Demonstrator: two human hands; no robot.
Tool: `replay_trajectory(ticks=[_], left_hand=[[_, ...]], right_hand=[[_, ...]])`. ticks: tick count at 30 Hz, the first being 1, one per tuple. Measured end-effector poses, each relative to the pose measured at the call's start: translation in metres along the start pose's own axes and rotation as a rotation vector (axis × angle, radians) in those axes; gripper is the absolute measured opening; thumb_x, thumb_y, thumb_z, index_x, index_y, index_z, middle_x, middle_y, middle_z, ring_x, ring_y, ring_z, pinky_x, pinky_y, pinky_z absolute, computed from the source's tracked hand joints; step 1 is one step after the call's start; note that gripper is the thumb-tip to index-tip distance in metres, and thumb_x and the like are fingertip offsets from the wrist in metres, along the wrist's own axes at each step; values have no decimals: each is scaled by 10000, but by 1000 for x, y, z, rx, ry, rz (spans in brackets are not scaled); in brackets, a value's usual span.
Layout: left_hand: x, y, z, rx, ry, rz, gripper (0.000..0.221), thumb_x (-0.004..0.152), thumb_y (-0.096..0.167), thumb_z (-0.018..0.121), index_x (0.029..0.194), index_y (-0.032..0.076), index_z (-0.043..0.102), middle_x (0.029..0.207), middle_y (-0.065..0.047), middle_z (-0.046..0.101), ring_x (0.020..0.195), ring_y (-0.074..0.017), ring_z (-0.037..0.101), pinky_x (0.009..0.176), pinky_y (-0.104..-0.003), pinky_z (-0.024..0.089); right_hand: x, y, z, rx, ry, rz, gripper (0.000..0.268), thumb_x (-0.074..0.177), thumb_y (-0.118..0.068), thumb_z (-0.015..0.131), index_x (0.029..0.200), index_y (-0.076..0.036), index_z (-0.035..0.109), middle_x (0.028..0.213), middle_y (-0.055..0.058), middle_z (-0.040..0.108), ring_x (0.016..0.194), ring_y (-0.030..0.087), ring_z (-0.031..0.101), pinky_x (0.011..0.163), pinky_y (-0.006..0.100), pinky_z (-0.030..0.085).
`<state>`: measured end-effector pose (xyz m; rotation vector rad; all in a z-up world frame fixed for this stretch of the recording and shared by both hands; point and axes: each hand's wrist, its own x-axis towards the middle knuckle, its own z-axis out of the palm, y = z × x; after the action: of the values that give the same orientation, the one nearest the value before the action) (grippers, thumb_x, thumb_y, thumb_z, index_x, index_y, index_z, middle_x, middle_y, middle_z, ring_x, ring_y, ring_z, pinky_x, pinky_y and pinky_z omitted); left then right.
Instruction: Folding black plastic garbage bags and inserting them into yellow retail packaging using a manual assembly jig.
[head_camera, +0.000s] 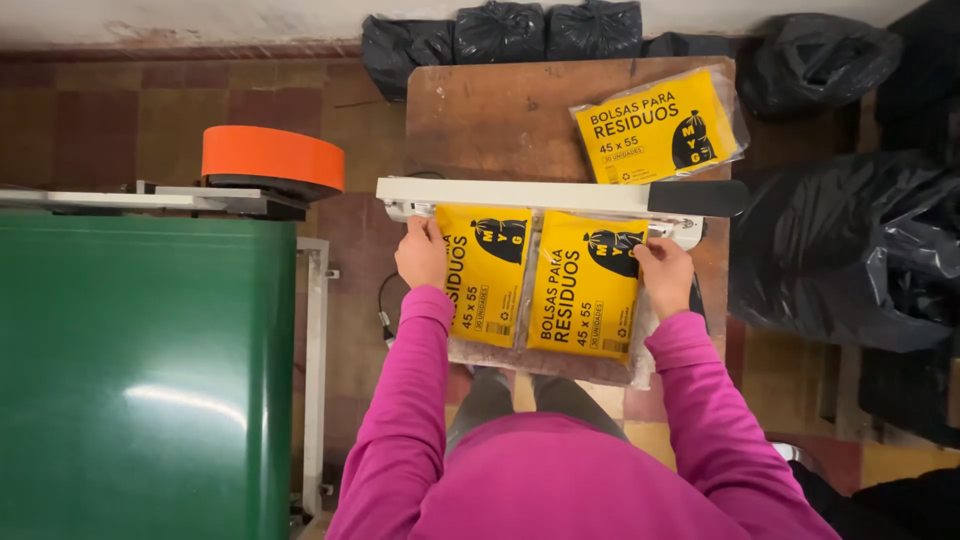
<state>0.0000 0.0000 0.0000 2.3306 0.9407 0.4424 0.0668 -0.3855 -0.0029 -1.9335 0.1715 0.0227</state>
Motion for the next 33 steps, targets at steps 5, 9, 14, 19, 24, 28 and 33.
replay_trajectory(ticks=[5, 9, 14, 19, 24, 28, 33], left_hand=[[0, 2, -1, 10, 7, 10, 191, 988, 316, 615, 977, 126, 630, 843, -139, 736, 769, -423, 690, 679, -538, 530], [-4, -14, 9, 65, 46, 73, 226, 1011, 319, 638, 1071, 104, 602, 1002, -91, 726, 955, -370, 688, 799, -511, 541], [-39, 45, -21, 230, -5, 313, 455, 938, 397, 693, 1264, 92, 604, 1281, -106, 599, 1270, -372, 493, 918, -591, 441], [-72, 59, -8, 194, -69, 378, 641, 905, 504, 681, 1378, 88, 562, 1490, -144, 491, 1461, -403, 323, 1160, -664, 217], [-87, 56, 6, 318, -91, 302, 785, 905, 573, 621, 1504, 85, 481, 1628, -140, 346, 1540, -415, 176, 1169, -717, 109], [-91, 59, 5, 326, -112, 253, 801, 915, 589, 592, 1538, 104, 459, 1652, -130, 330, 1558, -417, 163, 1175, -722, 96], [-91, 67, 0, 354, -119, 221, 884, 914, 649, 573, 1590, 108, 392, 1690, -134, 246, 1561, -448, 107, 1155, -752, 91]], right_hand=[[1, -3, -1, -206, 37, -39, 239, 893, -143, 776, 1066, 16, 737, 916, 125, 764, 808, 178, 720, 743, 297, 546], [-27, -78, -3, -619, 140, -226, 244, 827, -153, 821, 970, 13, 713, 868, 173, 718, 773, 365, 682, 675, 422, 521], [-38, -205, 2, -592, 68, -774, 126, 931, -159, 760, 959, -63, 684, 951, 142, 690, 884, 338, 689, 801, 442, 564], [23, -215, 30, -989, -29, -1005, 297, 940, -365, 718, 948, -69, 697, 936, 134, 691, 906, 339, 670, 770, 456, 541], [65, -130, 51, -1165, -316, -593, 563, 978, -628, 563, 931, -94, 733, 925, 127, 713, 922, 338, 677, 748, 469, 536], [69, -105, 50, -1062, -362, -593, 525, 959, -615, 589, 926, -114, 743, 932, 121, 719, 937, 340, 674, 782, 471, 535], [65, -110, 51, -927, -354, -604, 438, 937, -559, 668, 926, -127, 743, 971, 95, 738, 952, 337, 676, 779, 479, 530]])
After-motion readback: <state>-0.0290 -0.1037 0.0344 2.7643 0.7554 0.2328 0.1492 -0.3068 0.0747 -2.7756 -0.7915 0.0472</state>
